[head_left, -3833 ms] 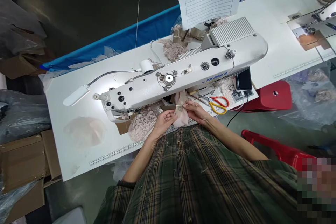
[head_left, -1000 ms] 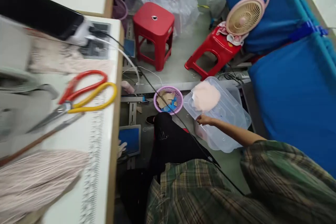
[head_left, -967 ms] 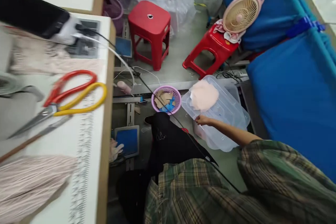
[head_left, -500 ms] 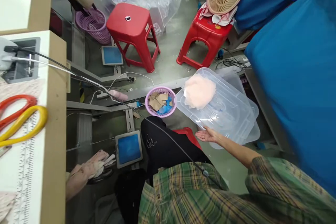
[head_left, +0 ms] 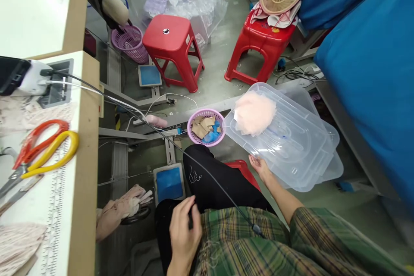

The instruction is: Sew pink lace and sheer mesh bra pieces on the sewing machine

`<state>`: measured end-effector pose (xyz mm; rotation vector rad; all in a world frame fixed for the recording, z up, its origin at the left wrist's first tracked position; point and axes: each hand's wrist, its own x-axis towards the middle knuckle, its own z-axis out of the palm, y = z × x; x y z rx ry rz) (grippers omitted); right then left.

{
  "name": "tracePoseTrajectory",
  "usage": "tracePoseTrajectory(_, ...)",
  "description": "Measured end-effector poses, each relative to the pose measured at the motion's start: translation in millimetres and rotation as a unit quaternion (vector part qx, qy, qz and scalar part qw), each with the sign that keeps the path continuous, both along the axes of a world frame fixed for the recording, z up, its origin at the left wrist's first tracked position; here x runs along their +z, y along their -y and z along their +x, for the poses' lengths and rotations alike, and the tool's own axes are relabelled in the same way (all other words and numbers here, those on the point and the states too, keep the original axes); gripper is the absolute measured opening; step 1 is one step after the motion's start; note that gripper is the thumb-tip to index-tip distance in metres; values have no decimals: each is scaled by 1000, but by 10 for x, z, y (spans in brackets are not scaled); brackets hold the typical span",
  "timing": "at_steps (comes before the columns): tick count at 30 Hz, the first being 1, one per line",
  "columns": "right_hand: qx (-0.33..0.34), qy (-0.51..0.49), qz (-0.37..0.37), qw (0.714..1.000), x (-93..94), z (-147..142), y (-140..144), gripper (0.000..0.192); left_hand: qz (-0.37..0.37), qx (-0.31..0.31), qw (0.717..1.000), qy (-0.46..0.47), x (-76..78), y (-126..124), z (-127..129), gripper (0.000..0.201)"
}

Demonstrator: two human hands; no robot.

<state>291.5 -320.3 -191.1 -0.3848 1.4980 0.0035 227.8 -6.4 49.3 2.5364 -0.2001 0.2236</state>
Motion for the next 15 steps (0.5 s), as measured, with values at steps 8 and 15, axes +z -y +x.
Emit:
tracePoseTrajectory(8,24,65,-17,997,86,-222,50,46,20,-90,992,-86,-746,462,605,31)
tracePoseTrajectory(15,104,119,8,987,96,-303,98,59,-12,-48,991,-123,-951,391,922,13)
